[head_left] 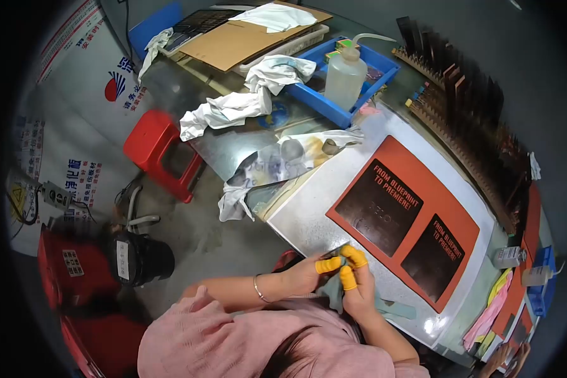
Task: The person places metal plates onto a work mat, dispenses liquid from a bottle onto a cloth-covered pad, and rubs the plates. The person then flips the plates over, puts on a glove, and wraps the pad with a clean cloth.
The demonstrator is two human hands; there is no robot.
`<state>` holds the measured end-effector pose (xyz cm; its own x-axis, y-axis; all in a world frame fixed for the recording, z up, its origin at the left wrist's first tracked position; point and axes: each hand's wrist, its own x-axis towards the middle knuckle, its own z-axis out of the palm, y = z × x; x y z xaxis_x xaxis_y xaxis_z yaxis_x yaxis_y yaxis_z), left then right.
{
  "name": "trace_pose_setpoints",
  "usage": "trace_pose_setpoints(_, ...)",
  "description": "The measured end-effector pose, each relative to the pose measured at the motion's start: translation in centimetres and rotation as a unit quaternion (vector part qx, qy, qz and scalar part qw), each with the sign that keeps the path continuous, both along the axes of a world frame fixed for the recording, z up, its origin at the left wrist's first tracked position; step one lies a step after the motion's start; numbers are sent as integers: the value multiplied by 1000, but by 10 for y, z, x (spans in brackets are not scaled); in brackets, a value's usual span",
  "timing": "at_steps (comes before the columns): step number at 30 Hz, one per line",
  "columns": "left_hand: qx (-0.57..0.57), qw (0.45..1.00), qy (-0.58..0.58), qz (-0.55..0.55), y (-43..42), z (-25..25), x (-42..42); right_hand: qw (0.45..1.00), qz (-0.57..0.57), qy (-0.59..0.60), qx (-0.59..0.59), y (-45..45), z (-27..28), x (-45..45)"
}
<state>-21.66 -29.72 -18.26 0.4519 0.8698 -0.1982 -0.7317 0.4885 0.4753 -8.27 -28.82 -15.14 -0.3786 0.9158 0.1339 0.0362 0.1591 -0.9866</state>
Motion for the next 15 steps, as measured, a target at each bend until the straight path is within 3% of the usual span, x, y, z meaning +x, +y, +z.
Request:
trace_pose_setpoints(4,121,991,43,34,-8,-1,-23,992,69,-69,85,8,13,-22)
trace_pose_setpoints(10,88,986,96,107,-19,4,-51,967,121,-177,138,3,1,-36)
trace_pose_setpoints(13,148,966,199,77,-19,23,-80,952,166,-215,141,-3,2,-39)
trace_pose_setpoints(15,226,910,344,-40,-13,46,-115,936,139,-145,289,-4,3,-40)
